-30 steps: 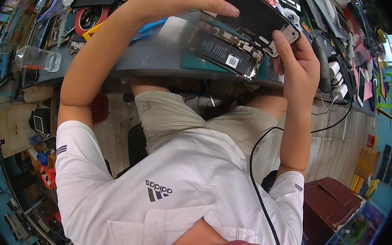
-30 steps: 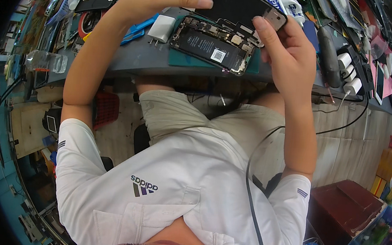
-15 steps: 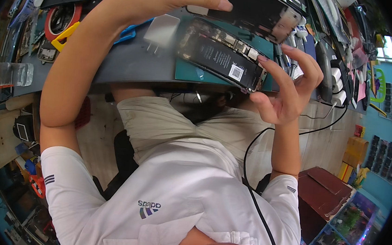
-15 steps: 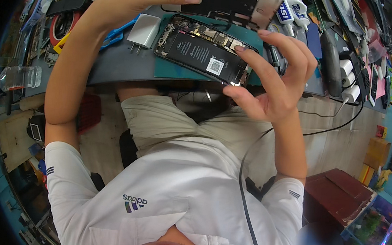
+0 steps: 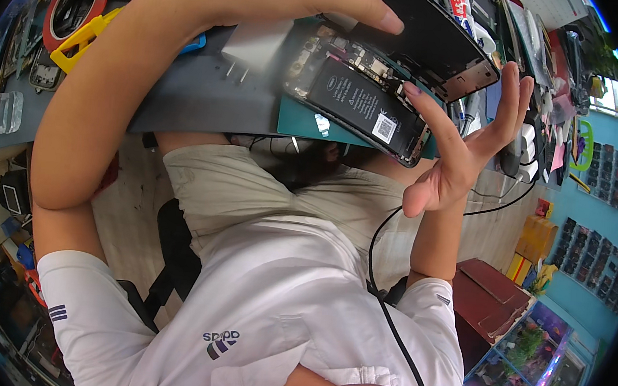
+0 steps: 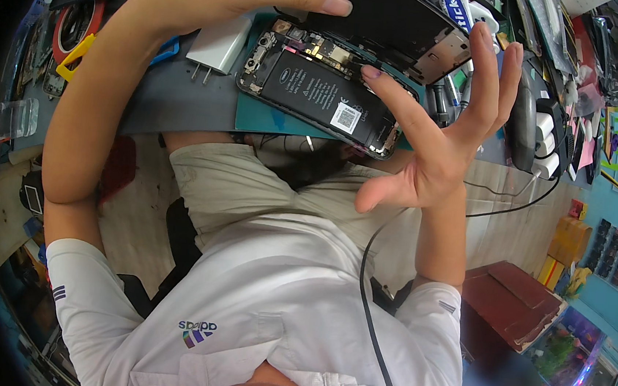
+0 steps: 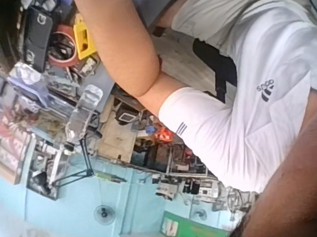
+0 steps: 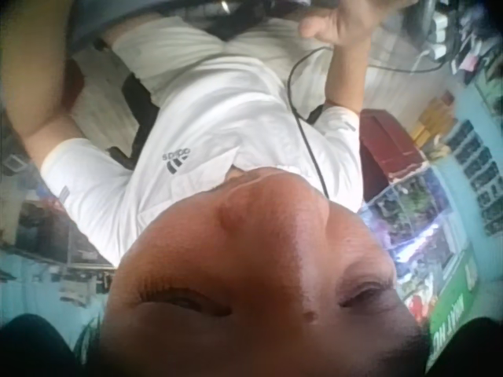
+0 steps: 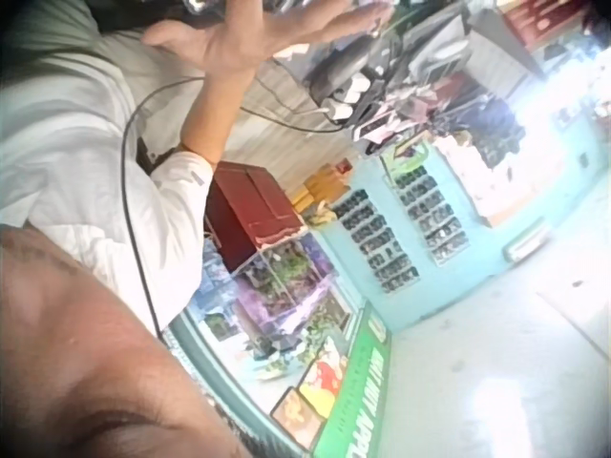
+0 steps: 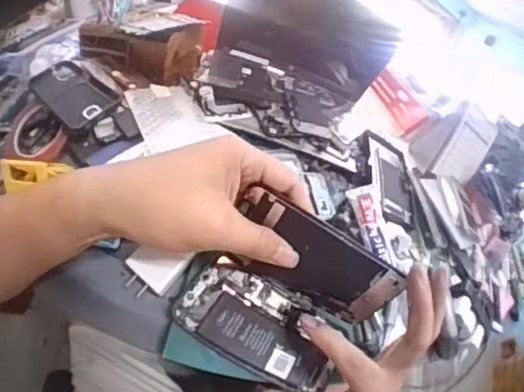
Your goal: The person secures a Samsung smartphone with rubber bands, likely to apply pressure for a screen repair. They then open a drawer to retrieve a tool and proceed to disassemble the phone, removing the back cover to expose the internal components and battery.
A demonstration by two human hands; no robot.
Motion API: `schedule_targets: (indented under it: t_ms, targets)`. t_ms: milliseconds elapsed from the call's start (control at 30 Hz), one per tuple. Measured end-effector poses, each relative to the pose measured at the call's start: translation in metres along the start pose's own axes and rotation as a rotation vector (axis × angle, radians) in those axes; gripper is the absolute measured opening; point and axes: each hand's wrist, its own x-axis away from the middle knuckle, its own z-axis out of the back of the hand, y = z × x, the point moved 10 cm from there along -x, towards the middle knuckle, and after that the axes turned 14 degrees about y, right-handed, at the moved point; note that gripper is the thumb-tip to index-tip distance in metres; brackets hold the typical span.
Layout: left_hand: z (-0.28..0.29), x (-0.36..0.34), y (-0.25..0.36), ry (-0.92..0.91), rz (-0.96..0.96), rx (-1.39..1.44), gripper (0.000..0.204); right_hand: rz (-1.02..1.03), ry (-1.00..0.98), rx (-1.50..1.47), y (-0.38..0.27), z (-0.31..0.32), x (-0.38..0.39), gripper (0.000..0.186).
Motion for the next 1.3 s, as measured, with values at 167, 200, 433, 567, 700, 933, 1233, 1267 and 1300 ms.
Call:
schedule_targets:
  t_ms: [167,200,433,567,700,933,1233,1267,1300]
  targets:
    - [0.005,0.005,0.009,0.049,-0.145,-0.171,0.024,0.014,-0.035,-0.012,-0.003,-0.005,0.000,0.119]
    - [0.005,0.004,0.008,0.043,-0.129,-0.156,0.024,0.015,-0.044,-0.010,-0.003,-0.006,0.000,0.119]
    - [-0.003,0.005,0.009,0.015,-0.051,-0.066,0.024,0.001,-0.065,-0.016,-0.003,-0.008,0.001,0.120]
    - [-0.001,0.010,0.014,0.055,-0.096,-0.132,0.025,0.017,-0.080,-0.021,-0.004,-0.011,0.000,0.119]
    - [0.002,0.005,0.013,-0.042,-0.044,-0.072,0.028,-0.012,-0.102,-0.033,-0.002,-0.012,0.002,0.119]
    - [0.002,0.014,0.021,0.125,-0.150,-0.282,0.030,-0.014,-0.125,-0.042,-0.002,-0.015,0.002,0.117]
    - [0.002,0.003,0.006,-0.004,-0.047,-0.088,0.030,-0.017,-0.119,-0.050,-0.001,-0.016,0.000,0.117]
    - [0.005,0.004,0.013,-0.027,-0.043,-0.087,0.030,-0.014,-0.122,-0.052,-0.002,-0.017,-0.001,0.117]
    - [0.005,0.007,0.016,-0.006,-0.060,-0.111,0.029,-0.015,-0.122,-0.054,-0.002,-0.017,-0.001,0.116]
